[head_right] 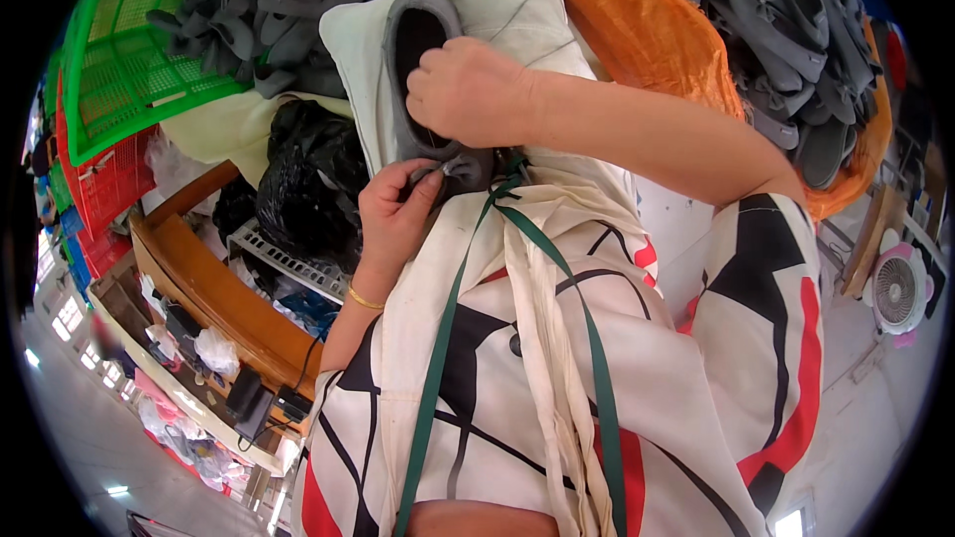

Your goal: The person is sewing a grey slipper using a needle and thread. They repeatedly pull the thread through the fabric to secure the slipper's structure. The person handles the slipper and thread throughout the process, working in a setting with piles of similar footwear.

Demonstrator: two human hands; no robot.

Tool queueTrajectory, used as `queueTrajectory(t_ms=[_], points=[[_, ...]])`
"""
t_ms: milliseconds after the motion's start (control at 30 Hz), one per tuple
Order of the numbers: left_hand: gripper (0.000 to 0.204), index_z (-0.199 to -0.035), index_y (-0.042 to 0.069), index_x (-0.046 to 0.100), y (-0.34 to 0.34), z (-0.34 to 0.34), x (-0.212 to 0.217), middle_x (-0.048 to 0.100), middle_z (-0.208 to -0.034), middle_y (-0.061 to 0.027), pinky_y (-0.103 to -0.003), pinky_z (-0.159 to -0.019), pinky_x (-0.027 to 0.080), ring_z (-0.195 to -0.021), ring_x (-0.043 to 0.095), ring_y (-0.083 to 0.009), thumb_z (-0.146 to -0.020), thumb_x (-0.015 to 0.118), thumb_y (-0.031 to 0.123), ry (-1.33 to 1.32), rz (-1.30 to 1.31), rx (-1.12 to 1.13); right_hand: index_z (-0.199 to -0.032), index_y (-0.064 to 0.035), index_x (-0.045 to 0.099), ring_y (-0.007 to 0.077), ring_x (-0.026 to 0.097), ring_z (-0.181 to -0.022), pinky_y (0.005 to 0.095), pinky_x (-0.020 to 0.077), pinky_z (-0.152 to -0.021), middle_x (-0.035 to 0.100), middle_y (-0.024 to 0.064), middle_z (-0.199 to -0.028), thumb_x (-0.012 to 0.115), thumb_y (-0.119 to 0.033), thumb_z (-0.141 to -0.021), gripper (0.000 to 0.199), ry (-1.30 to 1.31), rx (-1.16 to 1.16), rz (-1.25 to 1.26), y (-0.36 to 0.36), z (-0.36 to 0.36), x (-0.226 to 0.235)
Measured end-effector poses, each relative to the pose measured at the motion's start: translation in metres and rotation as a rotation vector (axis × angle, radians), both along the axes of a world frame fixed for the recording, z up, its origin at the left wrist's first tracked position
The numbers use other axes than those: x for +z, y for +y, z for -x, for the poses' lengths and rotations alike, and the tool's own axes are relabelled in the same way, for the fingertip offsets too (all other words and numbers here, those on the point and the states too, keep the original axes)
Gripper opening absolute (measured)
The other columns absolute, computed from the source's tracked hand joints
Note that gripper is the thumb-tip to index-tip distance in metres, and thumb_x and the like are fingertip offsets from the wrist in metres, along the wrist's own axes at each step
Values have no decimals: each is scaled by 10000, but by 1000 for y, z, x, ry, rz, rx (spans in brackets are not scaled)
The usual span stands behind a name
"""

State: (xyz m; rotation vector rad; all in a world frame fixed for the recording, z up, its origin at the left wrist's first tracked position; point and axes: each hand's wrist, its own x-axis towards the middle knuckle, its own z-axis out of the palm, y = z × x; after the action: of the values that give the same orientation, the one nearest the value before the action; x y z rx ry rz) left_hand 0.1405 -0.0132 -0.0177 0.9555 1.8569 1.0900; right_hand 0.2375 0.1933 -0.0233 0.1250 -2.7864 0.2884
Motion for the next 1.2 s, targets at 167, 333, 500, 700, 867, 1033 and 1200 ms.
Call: queueTrajectory(t_ms=[167,333,500,700,867,1033,1200], points=[[193,-1006,-1,690,5,0,3,647,-822,-104,-276,-659,480,-701,591,-167,-860,719,122,-19,58,42,-688,-98,571,224,561,-660,358,455,-547,514,36,-685,690,-141,-730,133,135,-235,242,-5,8,-19],[473,-1057,-16,611,-9,-5,7,624,-861,-111,-303,-674,502,-740,609,-202,-759,832,277,115,119,157,-690,-120,592,196,579,-658,325,472,-531,528,1,-678,703,-159,-747,131,204,-270,252,-3,-1,-10],[552,-998,-7,562,-10,-8,7,597,-818,-91,-329,-662,510,-706,573,-218,-676,879,310,250,394,86,-721,-121,586,198,574,-656,321,470,-526,524,2,-690,706,-146,-757,127,318,-273,246,-7,-5,2],[390,-952,15,517,-20,15,-3,565,-784,-49,-264,-644,470,-715,542,-116,-730,813,141,90,219,293,-781,-119,612,216,596,-676,340,488,-549,547,19,-711,703,-131,-764,93,324,-420,131,13,-24,43],[264,-1089,48,565,8,83,60,576,-1017,-1,-228,-812,454,-907,537,-86,-852,649,-33,-40,-287,291,-894,-90,682,243,599,-668,342,492,-577,593,47,-756,712,-107,-814,88,265,-558,98,62,-76,81],[259,-1162,19,642,56,159,102,660,-1020,-13,-242,-853,465,-960,585,-84,-909,633,77,0,-41,-191,-880,-27,682,188,537,-641,301,439,-595,571,57,-731,703,-60,-840,56,-96,-499,553,83,-127,123],[257,-1166,18,659,103,145,37,684,-1088,-27,-260,-926,454,-1025,597,-121,-925,637,106,39,120,-460,-856,-13,664,252,571,-720,342,460,-662,601,83,-759,675,-80,-855,67,-243,-542,573,88,-135,87]])
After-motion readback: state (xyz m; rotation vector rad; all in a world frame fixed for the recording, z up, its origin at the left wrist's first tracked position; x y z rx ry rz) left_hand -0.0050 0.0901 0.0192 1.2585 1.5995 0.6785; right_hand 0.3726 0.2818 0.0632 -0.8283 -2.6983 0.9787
